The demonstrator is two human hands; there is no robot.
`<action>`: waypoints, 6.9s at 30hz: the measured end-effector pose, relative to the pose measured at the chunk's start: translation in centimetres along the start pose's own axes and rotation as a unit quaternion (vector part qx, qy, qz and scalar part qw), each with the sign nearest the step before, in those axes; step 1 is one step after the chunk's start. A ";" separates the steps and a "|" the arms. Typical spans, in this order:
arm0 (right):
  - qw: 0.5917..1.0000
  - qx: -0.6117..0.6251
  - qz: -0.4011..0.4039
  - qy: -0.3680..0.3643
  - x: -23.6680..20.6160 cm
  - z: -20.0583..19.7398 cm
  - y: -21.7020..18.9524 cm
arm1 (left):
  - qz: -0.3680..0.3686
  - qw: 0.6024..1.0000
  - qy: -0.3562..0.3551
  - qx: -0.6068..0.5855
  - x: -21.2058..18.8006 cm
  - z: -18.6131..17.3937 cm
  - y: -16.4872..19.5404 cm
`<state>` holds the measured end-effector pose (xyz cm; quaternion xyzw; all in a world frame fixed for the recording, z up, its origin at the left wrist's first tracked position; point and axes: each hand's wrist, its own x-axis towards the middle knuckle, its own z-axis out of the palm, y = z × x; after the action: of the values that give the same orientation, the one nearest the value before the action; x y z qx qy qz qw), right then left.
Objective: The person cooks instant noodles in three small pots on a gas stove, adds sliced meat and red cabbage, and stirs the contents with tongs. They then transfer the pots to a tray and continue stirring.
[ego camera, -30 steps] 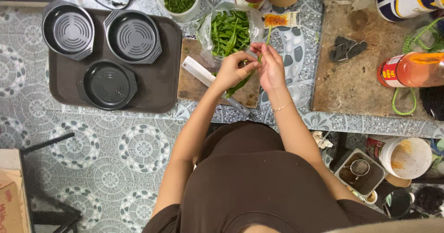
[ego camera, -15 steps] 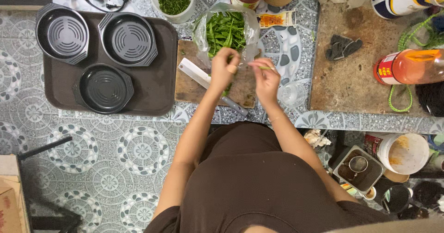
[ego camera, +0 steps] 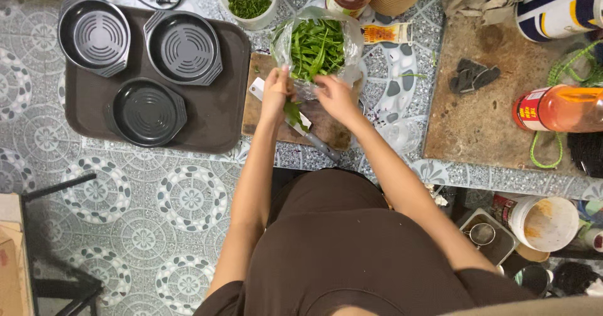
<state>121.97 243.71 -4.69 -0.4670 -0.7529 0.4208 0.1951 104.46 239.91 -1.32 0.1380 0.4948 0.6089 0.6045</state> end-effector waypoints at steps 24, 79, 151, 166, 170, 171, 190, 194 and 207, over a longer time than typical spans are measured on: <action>0.960 0.251 0.009 0.124 -3.4 -0.1 1.2 | 0.141 0.889 -0.162 0.405 -0.6 1.7 -0.4; 0.968 -0.182 -0.171 -0.027 -3.3 -6.5 -0.9 | 0.404 0.651 -0.181 0.617 -2.8 1.3 0.7; 0.782 0.618 0.026 0.079 -5.7 -9.3 -0.1 | 0.164 0.882 -0.186 0.400 -3.0 1.2 2.7; 0.976 -0.090 -0.054 0.191 -6.4 -6.3 -0.3 | 0.337 0.856 -0.112 0.376 -6.2 2.0 5.1; 0.905 -0.249 0.191 0.287 -6.3 -7.0 3.2 | 0.255 0.935 0.010 0.248 -4.4 -1.2 3.5; 0.868 -0.361 0.086 0.331 -6.3 -6.6 3.3 | 0.235 0.938 0.022 0.255 -3.9 -1.9 2.9; 0.931 -0.328 -0.156 0.036 3.9 2.4 0.4 | 0.189 0.872 0.053 0.448 -3.3 -4.8 0.2; 0.974 -0.125 -0.175 0.067 0.6 -0.6 0.5 | 0.339 0.802 -0.018 0.491 -3.2 -2.0 1.0; 0.990 0.068 -0.102 0.070 -5.2 -8.1 -2.0 | 0.352 0.710 -0.189 0.580 -3.0 1.9 1.9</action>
<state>129.01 242.43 2.07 -0.4016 -0.7506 0.4152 0.3208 105.53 238.55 2.32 0.7379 0.5416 0.3318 0.2280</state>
